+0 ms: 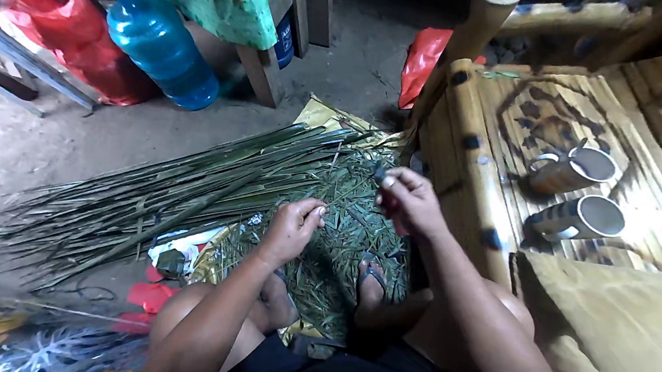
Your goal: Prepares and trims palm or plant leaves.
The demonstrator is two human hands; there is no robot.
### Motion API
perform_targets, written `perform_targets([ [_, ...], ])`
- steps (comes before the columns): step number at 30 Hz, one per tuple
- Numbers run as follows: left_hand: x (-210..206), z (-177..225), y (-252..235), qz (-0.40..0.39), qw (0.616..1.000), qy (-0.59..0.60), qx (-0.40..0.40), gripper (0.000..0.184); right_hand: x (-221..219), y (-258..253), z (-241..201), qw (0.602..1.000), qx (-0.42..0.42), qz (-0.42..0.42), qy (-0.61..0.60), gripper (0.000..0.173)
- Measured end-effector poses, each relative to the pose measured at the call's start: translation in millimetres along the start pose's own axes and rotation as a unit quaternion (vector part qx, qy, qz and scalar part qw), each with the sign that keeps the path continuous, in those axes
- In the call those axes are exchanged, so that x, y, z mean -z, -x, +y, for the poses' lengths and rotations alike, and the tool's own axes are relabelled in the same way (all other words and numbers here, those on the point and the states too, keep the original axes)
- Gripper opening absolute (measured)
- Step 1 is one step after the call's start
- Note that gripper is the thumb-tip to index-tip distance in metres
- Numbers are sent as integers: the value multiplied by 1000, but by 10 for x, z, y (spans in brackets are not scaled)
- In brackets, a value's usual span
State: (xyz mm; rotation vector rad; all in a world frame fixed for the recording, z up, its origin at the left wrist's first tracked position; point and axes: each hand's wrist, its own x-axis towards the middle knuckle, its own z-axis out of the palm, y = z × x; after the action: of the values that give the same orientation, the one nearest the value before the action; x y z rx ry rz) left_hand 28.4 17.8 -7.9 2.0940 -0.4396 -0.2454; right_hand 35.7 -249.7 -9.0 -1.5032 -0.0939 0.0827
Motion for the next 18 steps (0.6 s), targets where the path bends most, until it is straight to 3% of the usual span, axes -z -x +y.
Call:
perform_targets([
  [4,-83,73,-45,-1,1000,7,-9,22,-371,101,217,989,-20,-144,3,24],
  [6,-114,72,-55,8,1000,2,-20,23,-393,104,237,988,-15,-157,0,25],
  [18,-44,-53,3,22,999,-11,-42,22,296,-114,-88,994,-22,86,-60,21],
])
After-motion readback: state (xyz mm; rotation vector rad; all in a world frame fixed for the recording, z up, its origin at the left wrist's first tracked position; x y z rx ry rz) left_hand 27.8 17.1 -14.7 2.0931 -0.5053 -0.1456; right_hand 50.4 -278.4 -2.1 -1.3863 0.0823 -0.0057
